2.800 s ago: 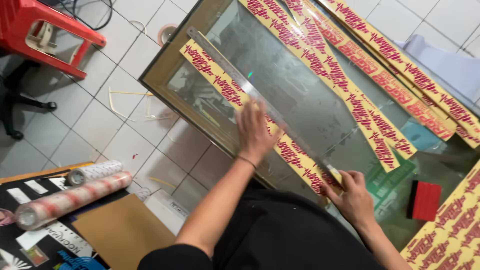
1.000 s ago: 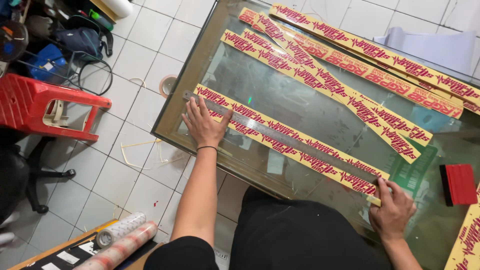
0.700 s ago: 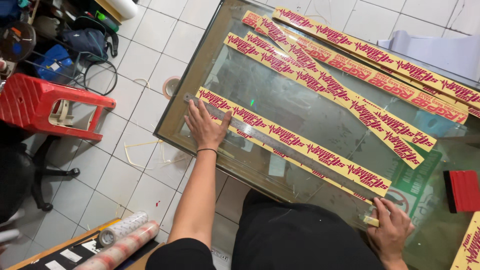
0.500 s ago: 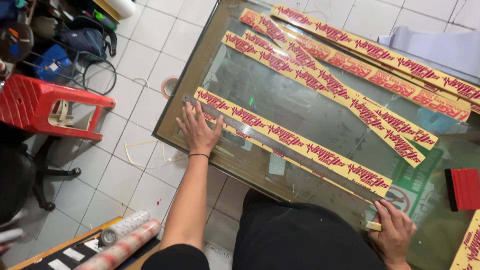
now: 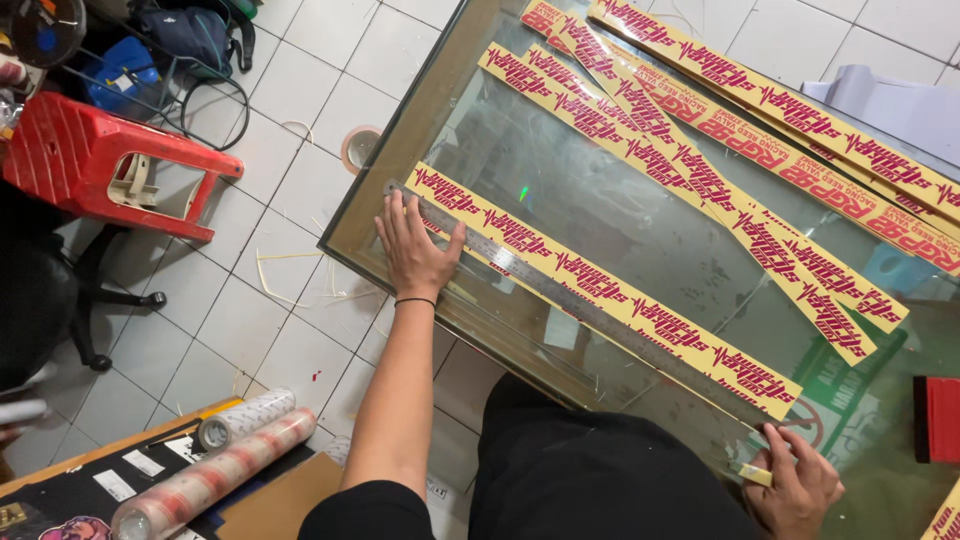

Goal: The person uses a metal ruler and a utility knife to cut a long strip of yellow stickers with red text on a glass table. They repeatedly align the ruler along the sticker strip and cut it into smaller, uniform pieces.

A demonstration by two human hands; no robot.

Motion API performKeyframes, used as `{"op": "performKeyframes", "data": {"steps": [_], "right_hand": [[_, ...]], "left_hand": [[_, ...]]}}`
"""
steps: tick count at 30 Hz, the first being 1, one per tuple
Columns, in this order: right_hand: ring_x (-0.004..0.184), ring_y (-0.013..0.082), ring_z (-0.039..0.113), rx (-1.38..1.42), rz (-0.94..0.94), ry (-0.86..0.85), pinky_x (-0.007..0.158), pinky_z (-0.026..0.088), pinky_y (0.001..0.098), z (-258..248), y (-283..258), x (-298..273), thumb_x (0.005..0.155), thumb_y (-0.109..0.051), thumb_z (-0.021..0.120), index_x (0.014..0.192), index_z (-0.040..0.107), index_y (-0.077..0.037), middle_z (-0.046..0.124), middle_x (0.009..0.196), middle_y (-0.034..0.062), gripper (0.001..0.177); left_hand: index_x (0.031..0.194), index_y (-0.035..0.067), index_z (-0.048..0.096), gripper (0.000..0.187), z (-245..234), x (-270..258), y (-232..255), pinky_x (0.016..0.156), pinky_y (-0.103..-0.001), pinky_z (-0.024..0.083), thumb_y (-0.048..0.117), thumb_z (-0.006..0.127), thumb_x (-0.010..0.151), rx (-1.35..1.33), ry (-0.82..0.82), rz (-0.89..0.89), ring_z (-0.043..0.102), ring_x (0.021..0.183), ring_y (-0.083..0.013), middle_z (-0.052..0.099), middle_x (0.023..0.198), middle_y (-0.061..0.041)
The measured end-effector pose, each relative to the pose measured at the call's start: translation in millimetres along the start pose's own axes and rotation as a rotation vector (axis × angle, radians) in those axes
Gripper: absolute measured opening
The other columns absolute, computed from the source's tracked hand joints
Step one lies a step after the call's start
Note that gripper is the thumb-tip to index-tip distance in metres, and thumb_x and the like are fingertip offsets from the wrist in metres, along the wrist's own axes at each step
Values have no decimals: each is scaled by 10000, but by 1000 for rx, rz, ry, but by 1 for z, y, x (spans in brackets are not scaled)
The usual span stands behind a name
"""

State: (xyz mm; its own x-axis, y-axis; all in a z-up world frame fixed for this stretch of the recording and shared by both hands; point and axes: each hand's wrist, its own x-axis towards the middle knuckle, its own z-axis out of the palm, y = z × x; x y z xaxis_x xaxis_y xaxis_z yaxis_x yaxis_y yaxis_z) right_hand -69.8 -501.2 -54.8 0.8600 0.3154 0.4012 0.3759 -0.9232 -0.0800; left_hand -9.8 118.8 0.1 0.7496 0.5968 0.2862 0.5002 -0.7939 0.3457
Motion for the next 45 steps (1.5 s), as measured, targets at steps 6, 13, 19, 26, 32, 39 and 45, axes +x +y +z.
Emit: {"op": "performKeyframes", "data": {"steps": [6,13,19,26,32,39,45], "right_hand": [[1209,241,650,-15,-32,29,992,463,364,-1,-1,7,977,-45,735,1312,843,-211,742,1360,-37,389],[1208,274,629,2,-52,32,959,483,400,3,4,5,961,-58,723,1342,834,-157,742,1398,-2,409],[1250,273,597,-25,-21,-32,994,449,409,1,2,3,973,-97,715,1387,813,-159,722,1446,-6,430],[1249,280,599,-29,8,-46,992,455,407,-4,-3,5,973,-96,692,1387,814,-165,713,1451,-11,437],[1243,277,574,-25,26,-73,1009,427,403,-6,-4,6,967,-85,697,1403,797,-174,691,1463,-23,457],[1217,280,580,-30,5,-48,979,435,404,-5,-4,8,968,-88,699,1393,800,-174,704,1446,-23,445],[990,358,681,293,-103,-13,810,485,492,-22,-18,45,999,32,641,1267,767,-86,720,1318,159,318]], "left_hand": [[1432,14,506,839,-1,1,0,1220,-633,247,667,580,911,40,-12,5,354,1493,-425,414,1577,-251],[1469,40,503,849,-4,1,2,1222,-627,246,692,544,928,58,-29,-7,346,1498,-432,388,1591,-259],[1483,-1,453,873,-2,1,2,1240,-621,222,667,549,929,30,-28,-21,326,1516,-410,372,1605,-250],[1493,-11,445,915,-1,1,1,1237,-617,231,692,552,918,36,-34,-18,328,1516,-413,382,1604,-248],[1477,-27,457,906,-1,0,1,1232,-624,236,664,595,908,22,-21,-9,332,1511,-411,390,1591,-252],[1475,-26,454,899,0,0,0,1236,-623,223,659,589,908,20,-32,-12,323,1514,-419,385,1592,-257],[1416,-32,526,828,16,-1,-17,1137,-703,321,610,663,912,65,78,121,426,1424,-506,481,1512,-301]]}}
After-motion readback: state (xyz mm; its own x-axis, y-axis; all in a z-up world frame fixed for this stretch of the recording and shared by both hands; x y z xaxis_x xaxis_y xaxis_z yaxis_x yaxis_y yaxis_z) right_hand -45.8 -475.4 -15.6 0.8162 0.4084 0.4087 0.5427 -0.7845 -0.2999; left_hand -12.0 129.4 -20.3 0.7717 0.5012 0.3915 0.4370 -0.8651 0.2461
